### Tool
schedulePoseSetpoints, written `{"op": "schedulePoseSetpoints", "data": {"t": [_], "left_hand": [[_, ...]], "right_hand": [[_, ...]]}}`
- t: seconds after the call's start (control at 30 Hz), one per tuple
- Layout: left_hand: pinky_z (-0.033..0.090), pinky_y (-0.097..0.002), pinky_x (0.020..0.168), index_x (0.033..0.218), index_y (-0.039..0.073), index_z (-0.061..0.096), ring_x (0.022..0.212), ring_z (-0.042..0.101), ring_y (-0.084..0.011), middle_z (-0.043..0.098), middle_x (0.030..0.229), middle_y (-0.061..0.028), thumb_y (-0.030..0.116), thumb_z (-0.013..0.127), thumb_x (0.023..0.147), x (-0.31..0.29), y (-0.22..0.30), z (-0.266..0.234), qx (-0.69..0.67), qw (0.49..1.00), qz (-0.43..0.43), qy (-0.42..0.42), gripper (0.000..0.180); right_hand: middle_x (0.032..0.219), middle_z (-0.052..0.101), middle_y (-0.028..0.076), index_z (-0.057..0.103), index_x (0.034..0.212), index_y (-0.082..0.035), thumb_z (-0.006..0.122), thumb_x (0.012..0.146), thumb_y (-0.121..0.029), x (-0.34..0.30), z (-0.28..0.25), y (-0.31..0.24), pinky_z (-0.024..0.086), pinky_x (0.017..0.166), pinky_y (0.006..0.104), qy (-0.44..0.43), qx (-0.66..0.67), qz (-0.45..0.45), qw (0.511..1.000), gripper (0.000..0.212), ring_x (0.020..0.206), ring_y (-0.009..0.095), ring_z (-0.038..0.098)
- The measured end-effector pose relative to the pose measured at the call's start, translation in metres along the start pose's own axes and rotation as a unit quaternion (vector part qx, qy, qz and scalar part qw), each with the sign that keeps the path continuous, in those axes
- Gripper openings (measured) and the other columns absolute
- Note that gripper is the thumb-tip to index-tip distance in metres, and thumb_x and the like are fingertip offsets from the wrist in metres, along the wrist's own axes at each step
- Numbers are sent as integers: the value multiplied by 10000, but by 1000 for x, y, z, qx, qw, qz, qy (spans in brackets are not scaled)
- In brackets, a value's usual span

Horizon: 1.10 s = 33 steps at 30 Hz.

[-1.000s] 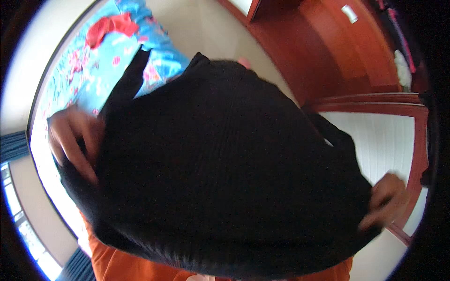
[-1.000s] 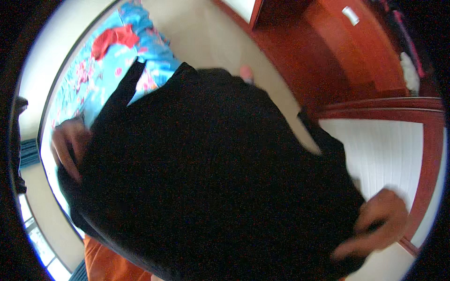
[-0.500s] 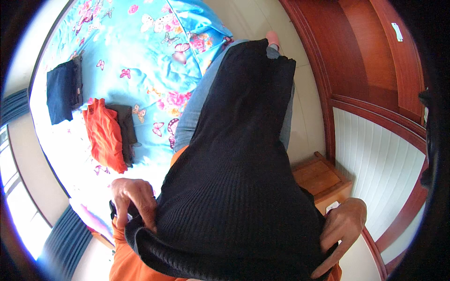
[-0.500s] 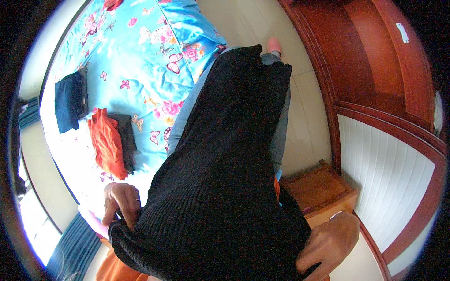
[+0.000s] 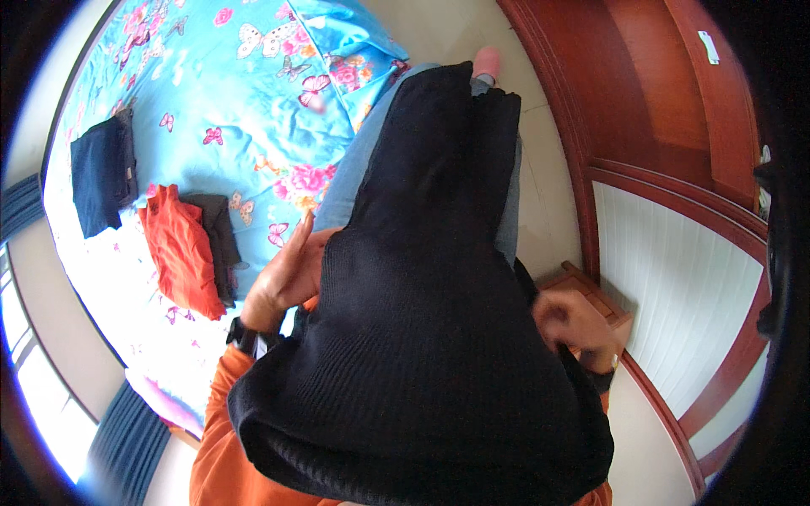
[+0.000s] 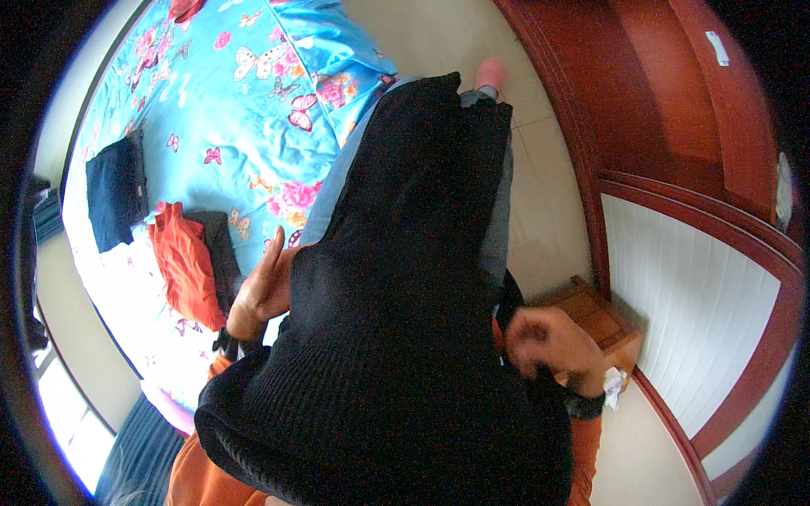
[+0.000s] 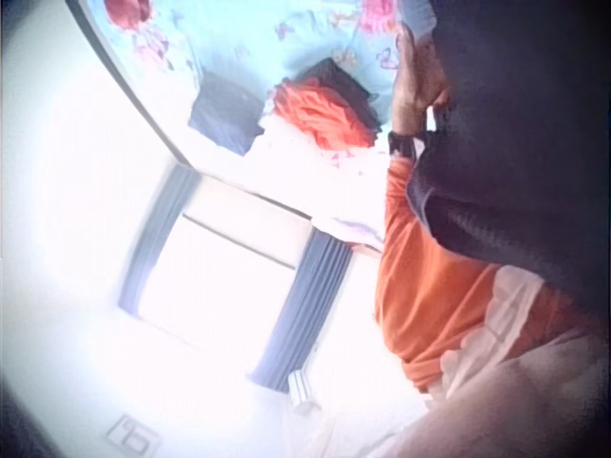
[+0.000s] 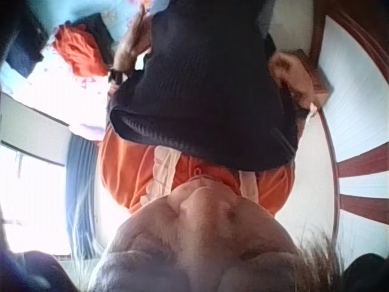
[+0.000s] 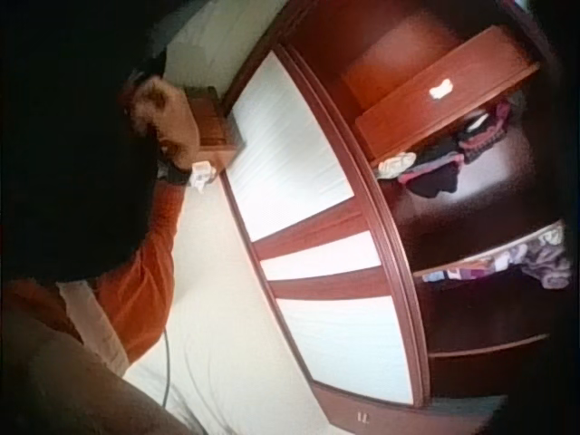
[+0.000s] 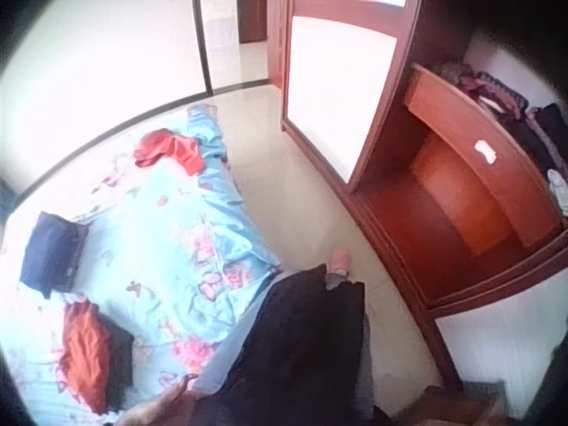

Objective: The person folds several garments on a bed, including a pink top, a dark green jacket, an orange long-sleeve shirt, and a black top. After folding, the person places the stack of folded clothes into a wooden wardrobe.

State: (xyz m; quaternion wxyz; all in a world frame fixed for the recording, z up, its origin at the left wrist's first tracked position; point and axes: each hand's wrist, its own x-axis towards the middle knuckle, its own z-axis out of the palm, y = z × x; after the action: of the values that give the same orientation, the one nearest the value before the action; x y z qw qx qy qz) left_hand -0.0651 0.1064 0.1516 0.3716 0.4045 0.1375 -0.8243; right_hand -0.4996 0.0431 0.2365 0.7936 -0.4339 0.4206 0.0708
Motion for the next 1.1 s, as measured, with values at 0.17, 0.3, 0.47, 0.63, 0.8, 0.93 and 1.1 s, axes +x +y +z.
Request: {"op": "schedulePoseSetpoints", "data": {"t": [0.17, 0.3, 0.47, 0.63, 0.8, 0.93, 1.1], "left_hand": [[585, -374, 869, 1231, -104, 537, 1007, 675, -274, 642, 1185, -204, 72, 636, 912, 43, 9, 25, -54, 976, -23, -208, 378], [573, -385, 903, 1393, -59, 372, 1074, 649, -296, 580, 1267, -223, -119, 587, 779, 42, 8, 40, 11, 976, 80, -203, 654], [534, -400, 951, 1402, -30, 402, 1084, 635, -319, 570, 1279, -209, -89, 570, 726, 24, 6, 43, 11, 979, 193, -61, 699], [533, -395, 893, 1357, -44, 450, 987, 638, -299, 605, 1207, -174, 97, 579, 711, 23, 3, 35, -4, 967, 253, 2, 673], [524, -376, 876, 1342, -48, 463, 957, 621, -298, 607, 1178, -181, 190, 581, 679, 31, 0, 19, -23, 973, 230, -21, 715], [512, -389, 906, 1348, -49, 458, 1004, 610, -309, 590, 1221, -183, 193, 575, 675, 33, -2, 18, -14, 967, 253, -10, 725], [484, -358, 956, 1372, -47, 442, 1058, 607, -267, 571, 1286, -167, 148, 562, 707, 10, 8, 18, 201, 924, 305, 112, 703]], "right_hand": [[967, 620, 41, 559, 1140, -21, 591, 972, -370, 71, 11, 34, 504, 665, 269, 209, 196, 135, 948, 389, 811, 114, 598], [1178, 599, 133, 446, 1369, 8, 561, 981, -399, 116, 20, 34, 473, 921, 339, 272, 257, 41, 926, 574, 1056, 206, 587], [1403, 495, 198, 421, 1419, 25, 534, 988, -293, 118, 10, -16, 350, 1115, 391, 339, 377, -158, 848, 547, 1273, 285, 503], [1401, 499, 187, 459, 1413, -37, 533, 966, -366, 83, -11, -28, 367, 1105, 407, 553, -268, -291, 733, 559, 1302, 287, 485], [1350, 542, 167, 482, 1394, -33, 491, 990, -330, 85, -21, -5, 406, 1073, 392, 567, -90, -309, 758, 501, 1254, 272, 530], [1325, 560, 154, 515, 1368, -31, 478, 998, -318, 89, -14, -14, 450, 1028, 382, 588, -1, -312, 746, 470, 1215, 258, 558], [1385, 515, 168, 473, 1403, -23, 543, 947, -365, 81, -3, -39, 399, 1059, 389, 507, 367, -222, 748, 574, 1253, 280, 520]]}}
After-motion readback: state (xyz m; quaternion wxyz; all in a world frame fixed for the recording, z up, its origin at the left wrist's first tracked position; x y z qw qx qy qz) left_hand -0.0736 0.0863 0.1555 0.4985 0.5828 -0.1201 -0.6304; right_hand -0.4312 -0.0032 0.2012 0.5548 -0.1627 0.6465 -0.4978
